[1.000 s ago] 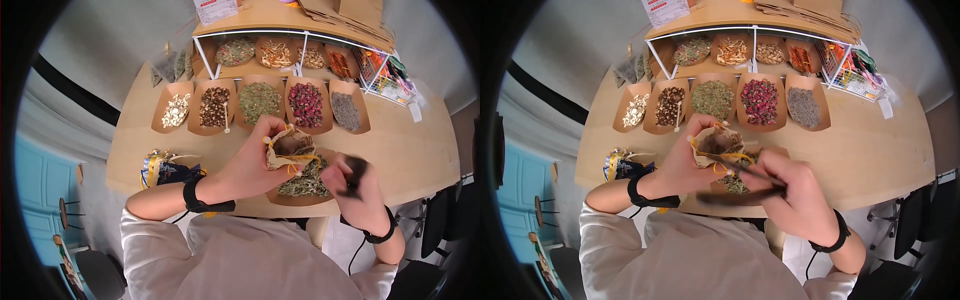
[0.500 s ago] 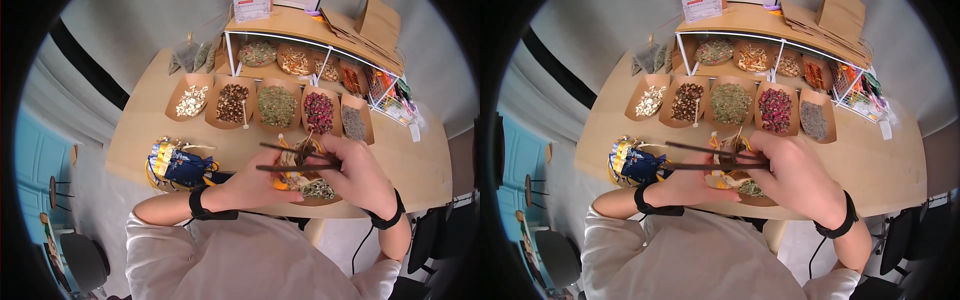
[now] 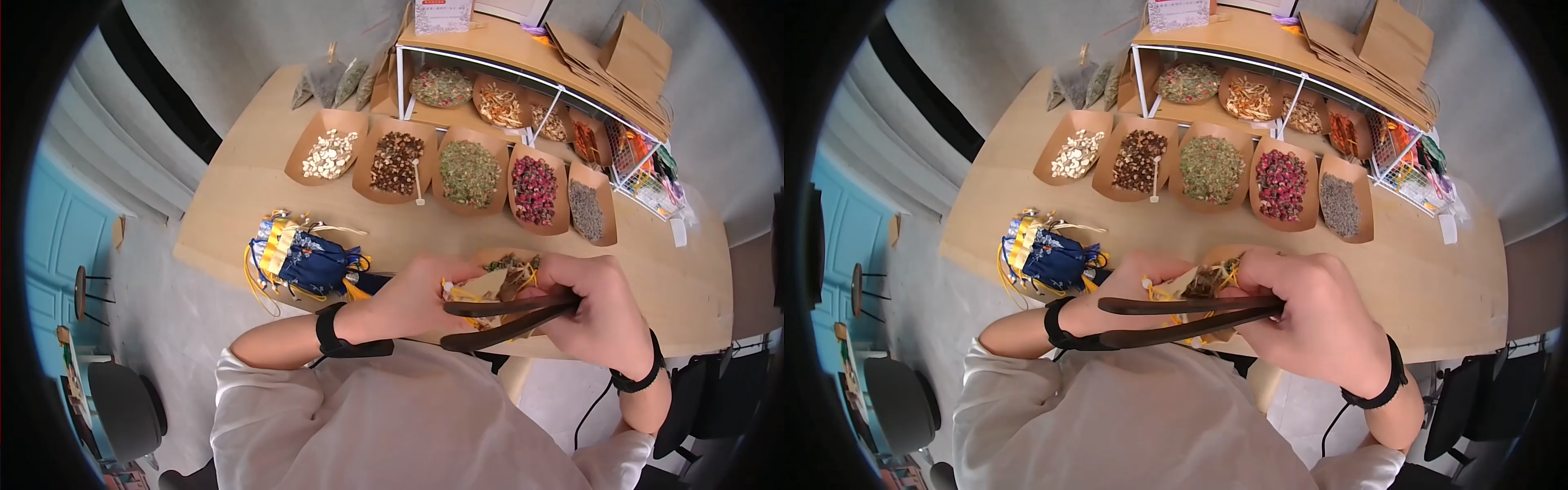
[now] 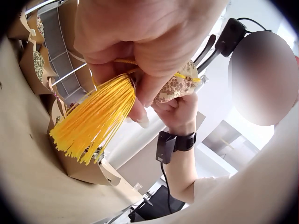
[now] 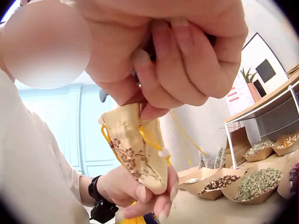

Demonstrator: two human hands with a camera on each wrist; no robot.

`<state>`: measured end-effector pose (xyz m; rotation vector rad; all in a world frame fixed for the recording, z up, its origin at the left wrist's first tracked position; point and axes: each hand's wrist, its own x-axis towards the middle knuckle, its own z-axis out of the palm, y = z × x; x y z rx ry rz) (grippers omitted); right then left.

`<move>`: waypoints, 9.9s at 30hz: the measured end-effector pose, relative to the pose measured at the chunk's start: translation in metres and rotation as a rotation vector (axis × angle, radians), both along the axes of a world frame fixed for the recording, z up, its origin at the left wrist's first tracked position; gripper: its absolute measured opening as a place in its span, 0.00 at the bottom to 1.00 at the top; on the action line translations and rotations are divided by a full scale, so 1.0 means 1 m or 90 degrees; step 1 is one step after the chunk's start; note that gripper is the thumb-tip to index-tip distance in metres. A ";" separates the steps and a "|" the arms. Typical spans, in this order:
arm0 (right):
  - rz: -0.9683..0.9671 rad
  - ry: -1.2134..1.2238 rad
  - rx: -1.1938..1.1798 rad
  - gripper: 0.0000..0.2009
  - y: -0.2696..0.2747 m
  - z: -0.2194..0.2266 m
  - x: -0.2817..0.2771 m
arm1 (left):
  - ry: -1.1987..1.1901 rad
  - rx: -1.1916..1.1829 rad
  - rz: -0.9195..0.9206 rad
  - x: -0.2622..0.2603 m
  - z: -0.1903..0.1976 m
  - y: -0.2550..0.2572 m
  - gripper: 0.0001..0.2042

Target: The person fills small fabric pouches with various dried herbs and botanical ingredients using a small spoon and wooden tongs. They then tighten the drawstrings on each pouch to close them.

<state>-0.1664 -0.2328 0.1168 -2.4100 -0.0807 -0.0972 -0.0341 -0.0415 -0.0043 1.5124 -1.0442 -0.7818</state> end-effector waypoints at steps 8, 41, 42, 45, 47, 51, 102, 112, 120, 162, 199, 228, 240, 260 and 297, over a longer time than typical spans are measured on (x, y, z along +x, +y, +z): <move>-0.029 -0.069 -0.067 0.06 0.011 0.006 -0.001 | 0.083 0.143 -0.102 0.004 0.008 0.000 0.33; 0.026 -0.147 -0.370 0.15 0.016 0.024 -0.056 | -0.008 -0.130 -0.173 0.007 -0.002 0.002 0.39; 0.010 -0.158 -0.359 0.15 0.016 0.025 -0.057 | -0.008 -0.130 -0.174 0.007 -0.002 0.002 0.39; 0.042 -0.128 -0.381 0.15 0.019 0.018 -0.050 | -0.008 -0.137 -0.174 0.006 0.000 0.001 0.39; 0.030 -0.089 -0.369 0.14 0.018 0.021 -0.052 | -0.003 -0.127 -0.181 0.005 0.001 0.000 0.38; -0.031 -0.030 -0.315 0.12 0.011 0.034 -0.063 | -0.013 -0.104 -0.161 0.007 0.000 0.003 0.37; 0.025 -0.144 -0.384 0.14 0.008 0.031 -0.055 | 0.070 -0.093 -0.143 0.006 -0.005 -0.001 0.36; 0.068 -0.142 -0.485 0.16 0.017 0.033 -0.053 | 0.066 -0.118 -0.149 0.004 -0.007 -0.001 0.34; 0.083 -0.141 -0.515 0.18 0.026 0.020 -0.038 | 0.065 -0.130 -0.163 0.001 -0.003 -0.002 0.32; -0.054 -0.107 -0.337 0.15 0.005 0.041 -0.042 | 0.168 -0.038 -0.177 0.004 -0.003 0.001 0.36; -0.469 -0.073 0.123 0.12 -0.079 -0.003 -0.175 | -0.629 0.213 -0.080 -0.016 -0.038 0.049 0.41; -0.476 -0.061 0.142 0.13 -0.078 -0.019 -0.180 | -0.647 0.124 -0.160 -0.018 -0.042 0.038 0.37; -0.490 -0.068 0.157 0.12 -0.081 -0.030 -0.187 | -0.628 0.152 -0.143 -0.018 -0.029 0.046 0.36; -0.504 -0.066 0.190 0.12 -0.089 -0.038 -0.199 | -0.444 -0.054 -0.136 0.021 0.016 -0.065 0.10; -0.512 -0.063 0.196 0.12 -0.084 -0.042 -0.199 | -0.633 0.133 -0.174 0.011 -0.006 0.045 0.38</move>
